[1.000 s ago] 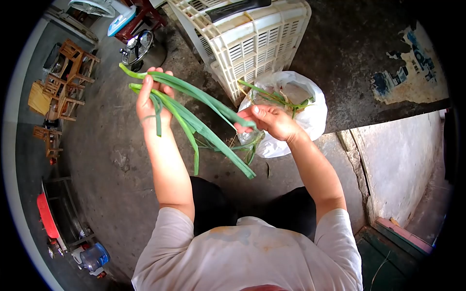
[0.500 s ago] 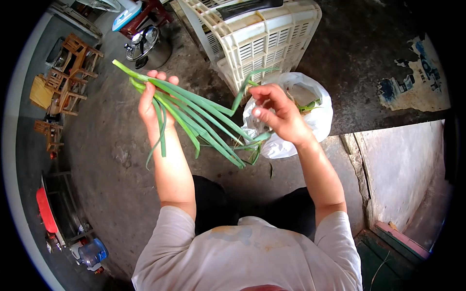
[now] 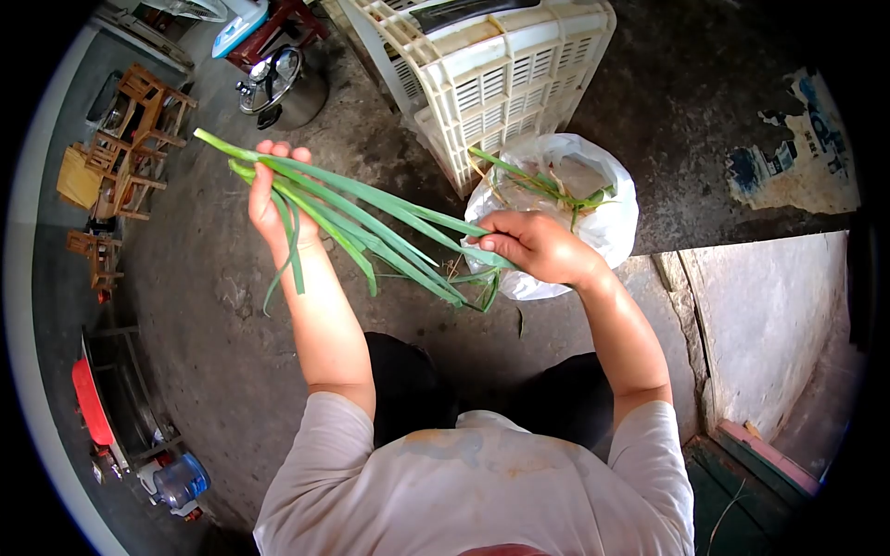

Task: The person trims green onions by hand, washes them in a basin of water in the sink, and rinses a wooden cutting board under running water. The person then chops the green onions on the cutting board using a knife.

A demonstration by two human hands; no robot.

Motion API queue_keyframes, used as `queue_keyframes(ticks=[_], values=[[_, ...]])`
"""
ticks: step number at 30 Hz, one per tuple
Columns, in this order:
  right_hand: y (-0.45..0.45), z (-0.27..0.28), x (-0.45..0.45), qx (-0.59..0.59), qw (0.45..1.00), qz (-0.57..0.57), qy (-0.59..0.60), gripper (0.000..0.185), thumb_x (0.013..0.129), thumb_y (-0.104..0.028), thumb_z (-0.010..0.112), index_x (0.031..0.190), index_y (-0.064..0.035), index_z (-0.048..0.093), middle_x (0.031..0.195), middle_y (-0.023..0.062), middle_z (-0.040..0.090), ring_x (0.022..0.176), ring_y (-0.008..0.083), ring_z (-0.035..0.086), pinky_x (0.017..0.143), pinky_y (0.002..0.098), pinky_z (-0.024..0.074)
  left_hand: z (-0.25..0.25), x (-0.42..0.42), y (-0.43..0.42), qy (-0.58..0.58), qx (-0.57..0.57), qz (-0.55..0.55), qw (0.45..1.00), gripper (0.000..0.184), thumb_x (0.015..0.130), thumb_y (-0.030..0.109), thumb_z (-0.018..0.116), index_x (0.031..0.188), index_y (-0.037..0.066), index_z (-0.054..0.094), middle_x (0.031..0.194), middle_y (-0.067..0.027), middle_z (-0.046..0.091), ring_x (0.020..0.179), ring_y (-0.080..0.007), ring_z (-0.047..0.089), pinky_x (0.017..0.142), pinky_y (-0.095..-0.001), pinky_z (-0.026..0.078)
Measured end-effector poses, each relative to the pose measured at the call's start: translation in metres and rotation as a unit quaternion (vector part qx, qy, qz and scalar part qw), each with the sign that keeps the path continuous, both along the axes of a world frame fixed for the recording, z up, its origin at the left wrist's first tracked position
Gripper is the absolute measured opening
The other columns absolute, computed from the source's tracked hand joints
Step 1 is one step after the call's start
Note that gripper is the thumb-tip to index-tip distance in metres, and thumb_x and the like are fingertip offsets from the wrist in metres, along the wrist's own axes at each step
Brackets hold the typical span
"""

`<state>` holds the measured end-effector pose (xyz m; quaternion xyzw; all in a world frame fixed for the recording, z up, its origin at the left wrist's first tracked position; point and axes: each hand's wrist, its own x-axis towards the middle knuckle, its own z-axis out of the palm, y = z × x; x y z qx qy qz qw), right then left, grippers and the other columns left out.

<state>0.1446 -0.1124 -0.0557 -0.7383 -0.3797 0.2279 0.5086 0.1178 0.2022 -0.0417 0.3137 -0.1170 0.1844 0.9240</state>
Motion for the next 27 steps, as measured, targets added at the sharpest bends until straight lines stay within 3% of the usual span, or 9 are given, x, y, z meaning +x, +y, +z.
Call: queue_keyframes(ticks=[4, 7, 10, 14, 16, 20, 22, 24, 27], values=[[-0.013, -0.011, 0.002, -0.021, 0.984, 0.004, 0.177, 0.021, 0.088, -0.022, 0.053, 0.099, -0.0051, 0.058, 0.079, 0.0057, 0.062, 0.071, 0.0174, 0.058, 0.069, 0.0292, 0.0454, -0.004, 0.002, -0.003, 0.017, 0.022, 0.045, 0.999, 0.023, 0.086, 0.019, 0.054, 0.105, 0.005, 0.054, 0.097, -0.0078, 0.055, 0.089, -0.0257, 0.057, 0.079, -0.0346, 0.048], [-0.003, -0.01, -0.001, 0.06, 0.995, -0.011, 0.085, 0.026, 0.088, -0.026, 0.053, 0.105, -0.0065, 0.057, 0.081, 0.0055, 0.063, 0.074, 0.0165, 0.059, 0.069, 0.0291, 0.0457, -0.006, 0.006, -0.009, 0.01, -0.016, -0.046, 0.999, 0.023, 0.086, 0.019, 0.055, 0.104, 0.005, 0.053, 0.096, -0.0083, 0.056, 0.09, -0.0276, 0.058, 0.077, -0.0363, 0.05], [0.014, 0.004, -0.004, 0.09, 0.99, 0.028, 0.1, 0.03, 0.088, -0.028, 0.053, 0.11, -0.0073, 0.054, 0.083, 0.006, 0.063, 0.078, 0.016, 0.06, 0.069, 0.0291, 0.046, -0.005, 0.006, -0.023, 0.022, -0.002, -0.104, 0.994, 0.023, 0.085, 0.019, 0.056, 0.103, 0.006, 0.053, 0.096, -0.0088, 0.055, 0.089, -0.0299, 0.06, 0.076, -0.0392, 0.052], [0.026, 0.015, 0.002, 0.014, 0.987, 0.087, 0.131, 0.026, 0.09, -0.025, 0.052, 0.097, -0.0019, 0.06, 0.081, 0.0044, 0.059, 0.07, 0.0095, 0.054, 0.062, 0.0238, 0.0452, -0.004, 0.008, -0.033, 0.008, 0.003, -0.154, 0.988, 0.022, 0.084, 0.016, 0.056, 0.103, 0.005, 0.052, 0.096, -0.0098, 0.056, 0.089, -0.0316, 0.06, 0.073, -0.0405, 0.054], [0.026, 0.006, -0.001, 0.071, 0.988, 0.047, 0.126, 0.027, 0.091, -0.026, 0.051, 0.091, -0.0014, 0.062, 0.074, 0.0017, 0.058, 0.063, 0.0086, 0.052, 0.056, 0.0229, 0.0438, -0.003, 0.007, -0.033, 0.006, 0.002, -0.148, 0.989, 0.022, 0.084, 0.016, 0.056, 0.102, 0.005, 0.053, 0.095, -0.0097, 0.056, 0.088, -0.0316, 0.06, 0.073, -0.0409, 0.053], [0.012, -0.01, 0.013, 0.18, 0.922, -0.154, 0.306, 0.032, 0.094, -0.03, 0.042, 0.088, -0.005, 0.062, 0.077, 0.0012, 0.062, 0.062, 0.0063, 0.051, 0.05, 0.0186, 0.0367, -0.009, 0.01, -0.022, 0.0, -0.03, -0.005, 1.0, 0.022, 0.087, 0.02, 0.054, 0.103, 0.005, 0.054, 0.096, -0.0098, 0.058, 0.094, -0.028, 0.059, 0.078, -0.0362, 0.052], [0.003, -0.019, 0.017, 0.132, 0.935, -0.142, 0.298, 0.037, 0.094, -0.035, 0.04, 0.095, -0.0047, 0.061, 0.086, 0.0041, 0.065, 0.064, 0.0066, 0.055, 0.046, 0.0178, 0.0346, -0.012, 0.011, -0.008, 0.042, -0.034, 0.05, 0.997, 0.023, 0.087, 0.02, 0.054, 0.105, 0.005, 0.054, 0.099, -0.0092, 0.059, 0.096, -0.0269, 0.058, 0.077, -0.0355, 0.052], [-0.004, -0.023, 0.01, 0.065, 0.948, -0.053, 0.307, 0.039, 0.093, -0.038, 0.041, 0.103, -0.0058, 0.061, 0.092, 0.0037, 0.066, 0.068, 0.0072, 0.058, 0.046, 0.018, 0.0351, -0.015, 0.011, 0.001, 0.062, -0.042, 0.024, 0.997, 0.023, 0.087, 0.019, 0.054, 0.106, 0.005, 0.054, 0.1, -0.0086, 0.059, 0.097, -0.0264, 0.058, 0.077, -0.0354, 0.053], [-0.017, -0.027, 0.001, 0.071, 0.928, 0.022, 0.365, 0.043, 0.091, -0.041, 0.044, 0.106, -0.0032, 0.058, 0.089, 0.0056, 0.066, 0.063, 0.009, 0.059, 0.043, 0.0174, 0.0348, -0.021, 0.013, 0.012, 0.095, -0.058, 0.027, 0.993, 0.022, 0.088, 0.018, 0.053, 0.106, 0.005, 0.055, 0.102, -0.0074, 0.06, 0.099, -0.0261, 0.057, 0.076, -0.0351, 0.053]])
